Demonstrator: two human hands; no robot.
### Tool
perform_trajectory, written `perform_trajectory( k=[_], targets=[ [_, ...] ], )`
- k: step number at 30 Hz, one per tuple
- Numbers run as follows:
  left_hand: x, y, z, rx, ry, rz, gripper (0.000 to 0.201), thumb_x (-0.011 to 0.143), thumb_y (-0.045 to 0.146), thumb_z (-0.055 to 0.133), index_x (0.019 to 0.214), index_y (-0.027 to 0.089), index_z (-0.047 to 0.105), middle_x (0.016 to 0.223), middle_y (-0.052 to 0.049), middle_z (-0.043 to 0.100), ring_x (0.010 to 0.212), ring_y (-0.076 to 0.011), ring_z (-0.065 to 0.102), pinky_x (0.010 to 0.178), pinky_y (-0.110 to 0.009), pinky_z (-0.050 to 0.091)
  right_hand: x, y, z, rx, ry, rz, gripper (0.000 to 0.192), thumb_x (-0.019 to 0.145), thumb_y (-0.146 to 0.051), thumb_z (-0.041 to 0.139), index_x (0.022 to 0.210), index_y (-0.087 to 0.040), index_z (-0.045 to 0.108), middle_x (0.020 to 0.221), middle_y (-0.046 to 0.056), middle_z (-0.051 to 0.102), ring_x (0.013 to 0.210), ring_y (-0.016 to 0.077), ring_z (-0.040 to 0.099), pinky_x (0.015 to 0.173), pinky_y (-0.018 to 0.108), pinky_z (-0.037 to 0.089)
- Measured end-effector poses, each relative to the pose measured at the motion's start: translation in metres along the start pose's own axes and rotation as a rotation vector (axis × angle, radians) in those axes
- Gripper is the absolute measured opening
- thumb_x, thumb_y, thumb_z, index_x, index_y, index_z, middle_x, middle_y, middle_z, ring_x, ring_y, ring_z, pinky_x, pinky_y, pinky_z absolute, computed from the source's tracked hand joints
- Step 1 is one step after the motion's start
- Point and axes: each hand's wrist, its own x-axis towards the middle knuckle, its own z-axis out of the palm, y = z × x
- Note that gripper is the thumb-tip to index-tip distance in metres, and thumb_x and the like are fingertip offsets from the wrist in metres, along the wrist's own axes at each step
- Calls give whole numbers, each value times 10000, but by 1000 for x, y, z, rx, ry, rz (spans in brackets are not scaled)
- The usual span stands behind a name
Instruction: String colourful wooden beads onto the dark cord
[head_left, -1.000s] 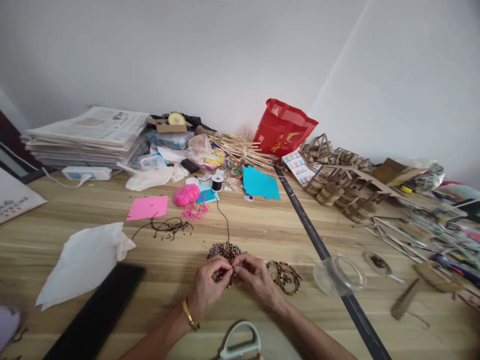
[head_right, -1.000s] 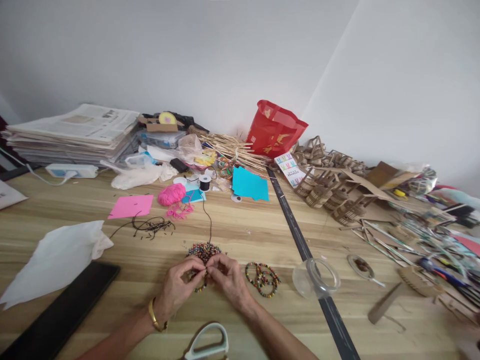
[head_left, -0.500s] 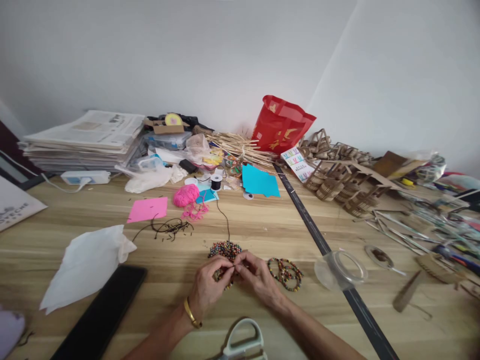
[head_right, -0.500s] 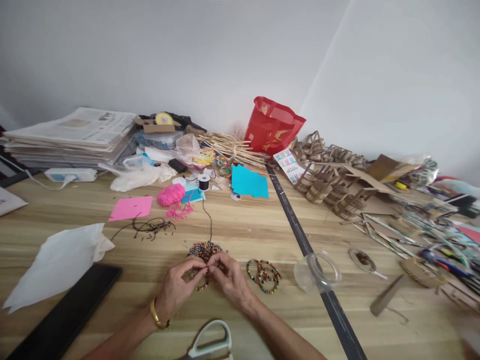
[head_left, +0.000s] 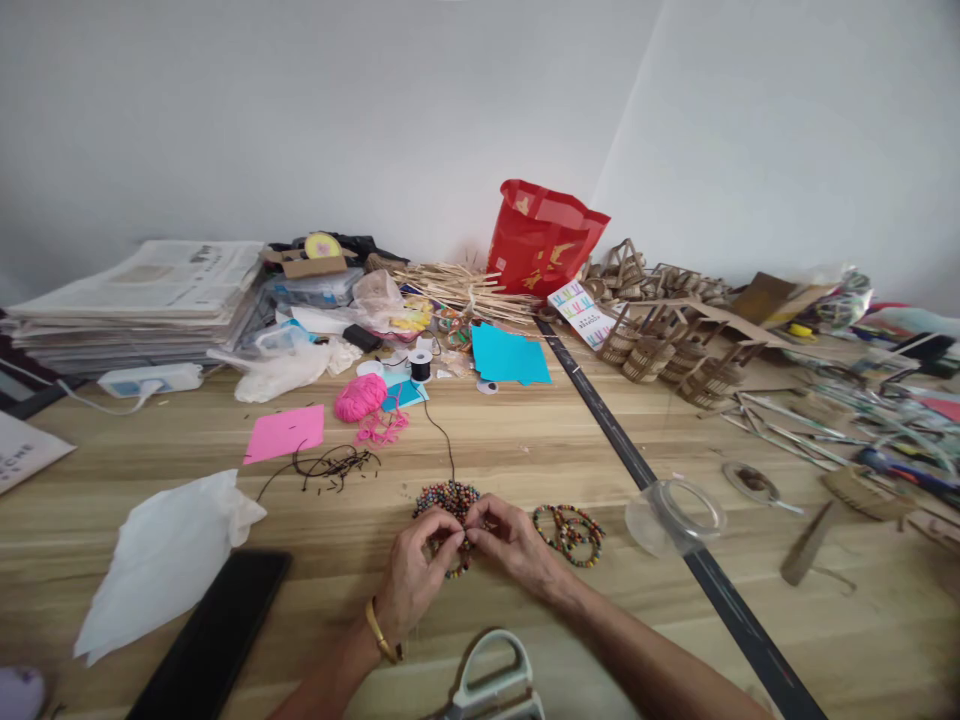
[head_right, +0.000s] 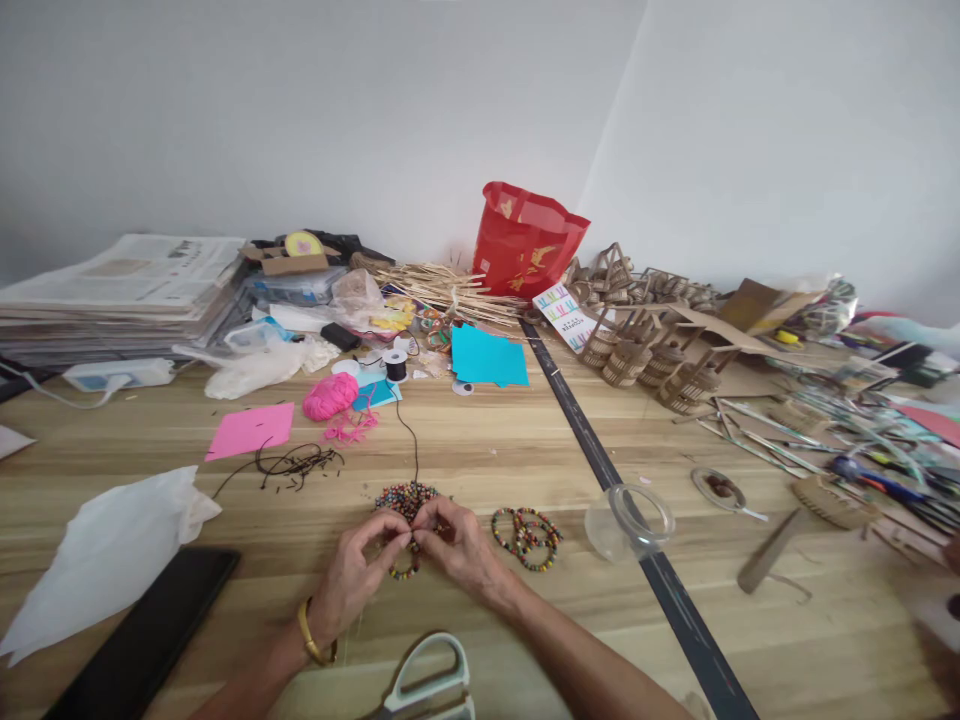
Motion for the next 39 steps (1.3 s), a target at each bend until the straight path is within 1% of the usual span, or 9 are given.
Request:
perform_trajectory(
  k=[6, 12, 16, 20, 24, 26, 32, 36, 39],
  targets=[
    [4, 0, -2, -137, -84, -129, 178, 783, 279, 570, 682, 153, 647, 658, -34, 657, 633, -169, 592, 591, -242, 471, 0, -5, -3, -27, -19, 13, 266, 869, -422, 577, 818, -161, 591, 692, -8, 535, 637, 115, 469, 568, 214, 357],
    [3, -3, 0, -157, -94, -142, 169, 768, 272, 577, 706, 142, 665, 681, -39, 666, 648, -168, 593, 611, -247, 472, 0, -7, -7, -28, -39, 58, 289, 883, -433, 559, 838, -149, 590, 678, -11, 515, 616, 108, 448, 548, 206, 335],
    [3, -4, 0, -162, -98, -147, 156, 769, 259, 573, 697, 146, 653, 672, -29, 658, 646, -165, 591, 622, -250, 476, 1, -2, -7, -36, -26, 28, 261, 875, -412, 576, 850, -152, 579, 711, -6, 536, 634, 111, 472, 567, 208, 363],
    [2, -7, 0, -193, -113, -169, 146, 769, 255, 577, 701, 145, 645, 666, -21, 645, 638, -156, 580, 612, -242, 469, 0, -5, -7, -107, -19, -45, 212, 887, -365, 568, 834, -159, 571, 729, -1, 551, 651, 117, 504, 586, 212, 396],
    [2, -10, 1, -217, -110, -192, 155, 767, 267, 589, 699, 140, 646, 654, -20, 633, 626, -152, 564, 585, -233, 454, -1, -8, -9, -336, -39, -216, 164, 920, -280, 521, 837, -168, 607, 773, 32, 599, 720, 143, 552, 659, 246, 437],
    [2, -10, 1, -238, -103, -206, 164, 762, 280, 602, 692, 139, 649, 648, -20, 634, 623, -150, 562, 584, -232, 452, -1, -6, -9, -394, -48, -289, 152, 927, -259, 514, 854, -175, 619, 794, 45, 618, 746, 153, 573, 684, 259, 453],
    [3, -10, 0, -280, -110, -259, 197, 743, 324, 641, 677, 138, 655, 634, -19, 634, 623, -153, 562, 589, -233, 451, -3, -1, -11, -477, -95, -382, 156, 960, -255, 469, 981, -189, 609, 881, 78, 647, 805, 164, 604, 723, 275, 489],
    [3, -14, 1, -267, -106, -258, 184, 739, 310, 640, 675, 139, 659, 629, -15, 630, 616, -150, 552, 583, -231, 443, -4, -4, -12, -570, -125, -451, 180, 979, -230, 421, 1012, -185, 593, 913, 94, 648, 815, 163, 601, 735, 277, 499],
    [2, -16, 2, -256, -101, -260, 176, 736, 300, 631, 670, 138, 653, 614, -10, 617, 593, -142, 534, 555, -224, 429, -5, -4, -12, -646, -131, -473, 203, 983, -215, 395, 1023, -174, 590, 941, 116, 648, 841, 177, 604, 743, 291, 506]
  ],
)
